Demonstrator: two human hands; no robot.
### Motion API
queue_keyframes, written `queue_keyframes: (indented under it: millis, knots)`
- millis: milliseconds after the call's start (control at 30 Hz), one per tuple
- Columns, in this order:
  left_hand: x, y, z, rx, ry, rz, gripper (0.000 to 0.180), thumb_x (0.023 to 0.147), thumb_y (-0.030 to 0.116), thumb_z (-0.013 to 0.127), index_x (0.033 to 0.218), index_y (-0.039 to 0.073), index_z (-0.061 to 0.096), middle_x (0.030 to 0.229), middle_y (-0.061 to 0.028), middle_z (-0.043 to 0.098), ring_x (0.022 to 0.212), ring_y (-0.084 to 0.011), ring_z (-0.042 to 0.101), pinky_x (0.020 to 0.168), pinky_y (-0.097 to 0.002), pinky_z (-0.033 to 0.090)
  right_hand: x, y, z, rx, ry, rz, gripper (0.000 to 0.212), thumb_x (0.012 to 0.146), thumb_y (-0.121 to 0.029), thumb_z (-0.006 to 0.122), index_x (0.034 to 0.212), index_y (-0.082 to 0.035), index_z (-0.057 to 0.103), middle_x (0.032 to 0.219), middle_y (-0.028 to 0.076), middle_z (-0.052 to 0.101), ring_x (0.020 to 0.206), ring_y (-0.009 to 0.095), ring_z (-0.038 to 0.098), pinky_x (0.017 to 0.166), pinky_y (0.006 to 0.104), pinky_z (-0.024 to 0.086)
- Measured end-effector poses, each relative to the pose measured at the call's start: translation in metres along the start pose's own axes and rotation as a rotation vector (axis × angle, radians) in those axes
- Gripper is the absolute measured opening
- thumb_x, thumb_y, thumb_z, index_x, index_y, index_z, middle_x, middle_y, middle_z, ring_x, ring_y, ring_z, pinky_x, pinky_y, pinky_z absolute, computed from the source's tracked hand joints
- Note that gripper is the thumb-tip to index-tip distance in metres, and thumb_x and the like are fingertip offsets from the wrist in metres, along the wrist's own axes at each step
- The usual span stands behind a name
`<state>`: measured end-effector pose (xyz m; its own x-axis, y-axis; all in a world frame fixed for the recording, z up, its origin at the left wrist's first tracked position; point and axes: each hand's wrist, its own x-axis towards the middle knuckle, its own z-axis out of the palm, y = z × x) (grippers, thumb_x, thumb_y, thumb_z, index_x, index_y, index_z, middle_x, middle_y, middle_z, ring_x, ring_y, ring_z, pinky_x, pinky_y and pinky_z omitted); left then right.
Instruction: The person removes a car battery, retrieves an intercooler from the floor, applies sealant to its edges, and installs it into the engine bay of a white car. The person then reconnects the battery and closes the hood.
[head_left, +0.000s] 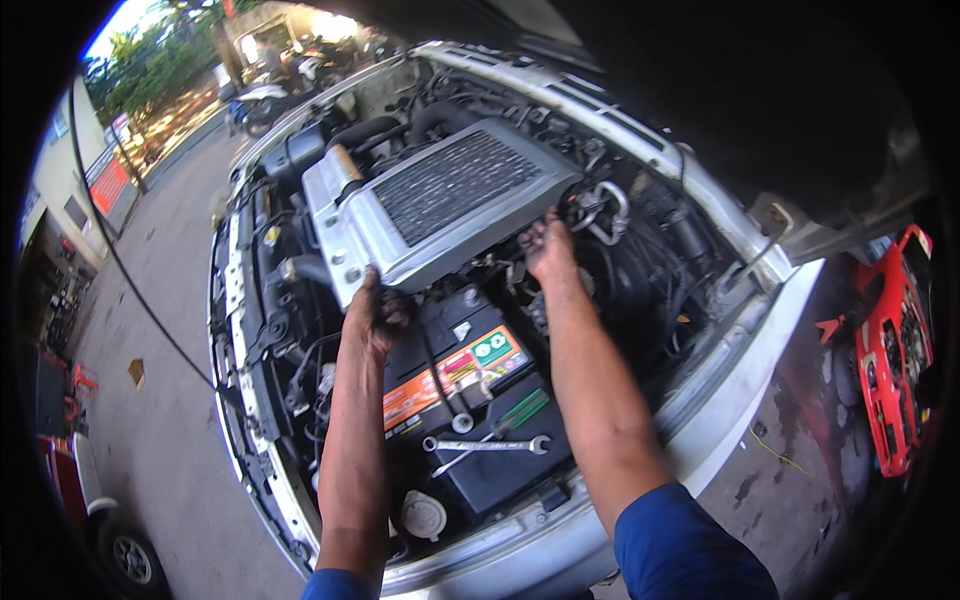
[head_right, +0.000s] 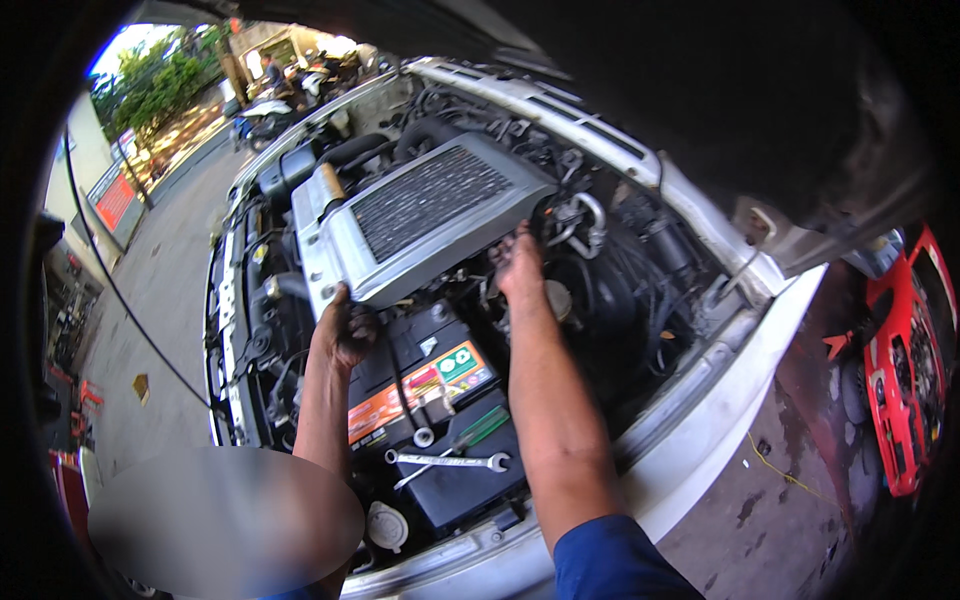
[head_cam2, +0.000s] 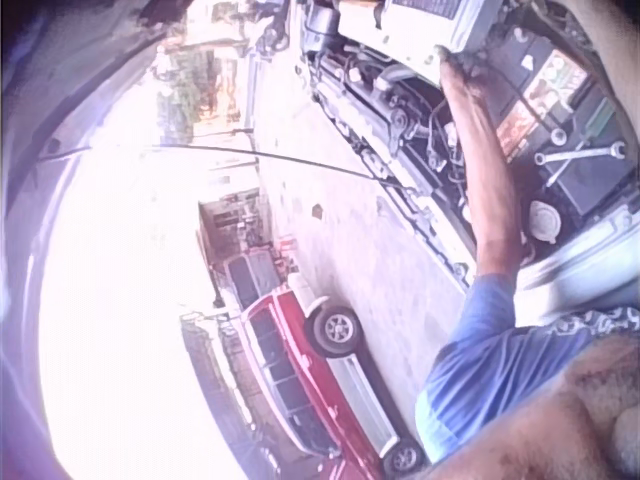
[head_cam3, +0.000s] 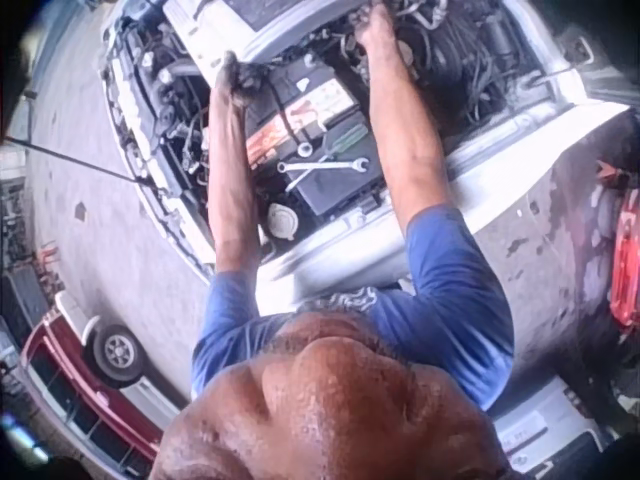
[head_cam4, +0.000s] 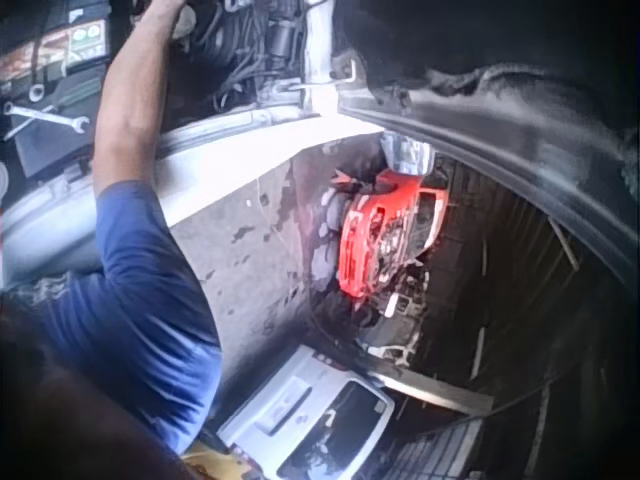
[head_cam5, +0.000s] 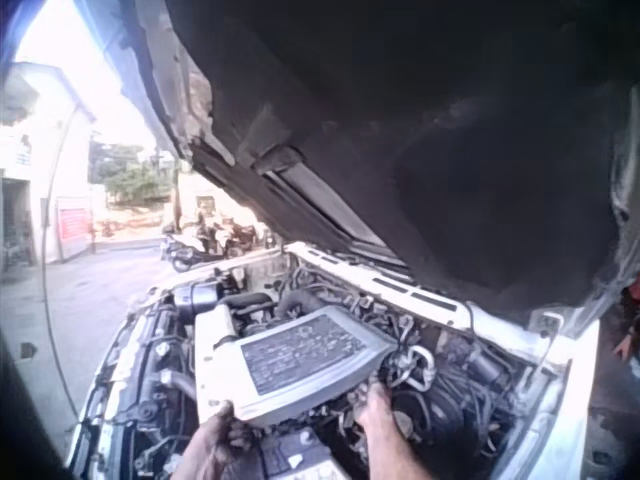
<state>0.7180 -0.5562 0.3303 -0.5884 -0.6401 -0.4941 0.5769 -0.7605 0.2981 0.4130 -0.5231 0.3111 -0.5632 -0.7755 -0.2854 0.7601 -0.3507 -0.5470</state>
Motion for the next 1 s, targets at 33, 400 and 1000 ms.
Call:
queue_keyframes:
  millis: [33,400,1000]
  knots:
    - [-0.003,0.004,0.000,-0.005,0.042,-0.032,0.052,0.100,0.054,0.051,0.067,0.018,0.035,0.054,0.0058,0.027,0.043,-0.0082,0.026,0.038,-0.0232,0.020,0.002,0.001,-0.006,0.028,-0.011,-0.020,0.022,0.104,-0.036,0.053,0.089,-0.019,0.052,0.061,-0.005,0.038,0.049,0.010,0.033,0.053,0.0280,0.037]
    - [-0.143,-0.030,-0.059,1.582,0.163,0.876,0.036,0.099,0.027,0.061,0.116,-0.005,0.065,0.099,-0.0174,0.072,0.091,-0.0170,0.068,0.084,-0.0351,0.053,0.023,-0.016,-0.025,-0.113,-0.139,-0.006,0.015,0.106,-0.029,0.047,0.096,-0.018,0.048,0.063,-0.002,0.037,0.049,0.010,0.031,0.051,0.0257,0.034]
    - [-0.203,0.075,-0.167,2.261,0.455,0.811,0.040,0.090,0.031,0.068,0.121,0.007,0.067,0.095,-0.0136,0.053,0.084,-0.0320,0.060,0.073,-0.0439,0.050,0.041,-0.020,-0.026,-0.185,-0.128,-0.093,0.030,0.108,-0.037,0.039,0.091,-0.015,0.053,0.061,-0.001,0.038,0.048,0.011,0.033,0.050,0.0239,0.034]
